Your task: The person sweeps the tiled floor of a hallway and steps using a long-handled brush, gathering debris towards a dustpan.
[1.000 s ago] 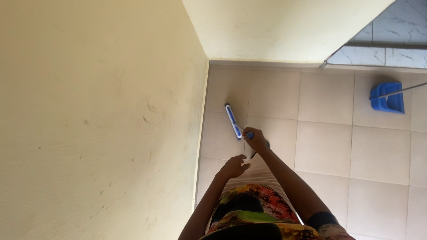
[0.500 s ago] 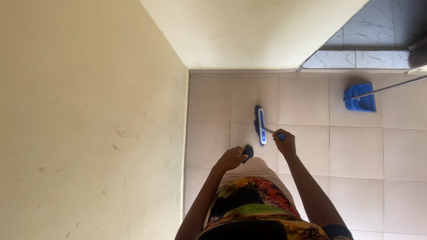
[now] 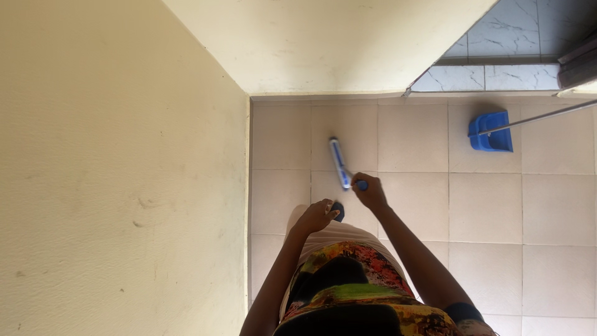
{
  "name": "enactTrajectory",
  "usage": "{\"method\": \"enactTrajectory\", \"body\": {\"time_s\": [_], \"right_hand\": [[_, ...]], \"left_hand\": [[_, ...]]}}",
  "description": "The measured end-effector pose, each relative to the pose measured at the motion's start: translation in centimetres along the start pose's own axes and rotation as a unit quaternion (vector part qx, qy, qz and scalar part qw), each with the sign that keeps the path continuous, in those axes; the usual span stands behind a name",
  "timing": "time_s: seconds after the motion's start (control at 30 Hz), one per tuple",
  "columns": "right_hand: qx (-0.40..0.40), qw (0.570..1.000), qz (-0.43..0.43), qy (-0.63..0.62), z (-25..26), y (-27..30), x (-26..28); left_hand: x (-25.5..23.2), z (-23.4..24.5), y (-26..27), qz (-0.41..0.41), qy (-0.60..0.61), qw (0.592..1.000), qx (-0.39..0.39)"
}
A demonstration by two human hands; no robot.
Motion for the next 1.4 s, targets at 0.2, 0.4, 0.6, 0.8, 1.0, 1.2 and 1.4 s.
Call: {"method": "enactTrajectory", "body": {"time_s": [0.2,0.4,0.6,0.8,1.0,1.2,1.4], "right_hand": [[0.062,0.993,0.027,-0.094,-4.1,-5.4,4.4],[-0.003,0.991,0.037,-0.125,-3.9,-10.1,1.5],[-0.11,0.992,-0.055,-0.011,2.6,-9.9,-0.8],[-0.128,0.975,-0.169,0.069,1.1,-12.2,2.3],[-0.03,0.995,-0.066,0.072,-3.7,-15.1,7.1],[0.023,1.0,-0.006,-0.002,-8.9,-20.7,13.2],[0.047,0.998,-0.025,-0.031,-12.2,-26.4,17.3]], "left_hand": [[1.4,1.1,-1.4,-0.027,-0.003,1.0,-0.011],[2.4,6.5,-4.7,-0.048,-0.028,0.998,0.018],[-0.3,14.1,-8.6,-0.069,-0.037,0.996,0.047],[-0.4,21.4,-9.9,-0.075,-0.043,0.994,0.064],[2.2,23.8,-12.4,-0.084,-0.042,0.991,0.095],[2.6,26.3,-13.1,-0.084,-0.034,0.993,0.079],[3.2,28.5,-12.6,-0.06,-0.011,0.997,0.05]]}}
Point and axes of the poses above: each hand's wrist, its own y-axis away from the middle knuckle, its own z-axis out of the back of the hand, x = y × z, the point moved 1 cm from there along -y, towards the middle knuckle, and after that the axes turned 5 degrees about y, right-handed, at the moved point
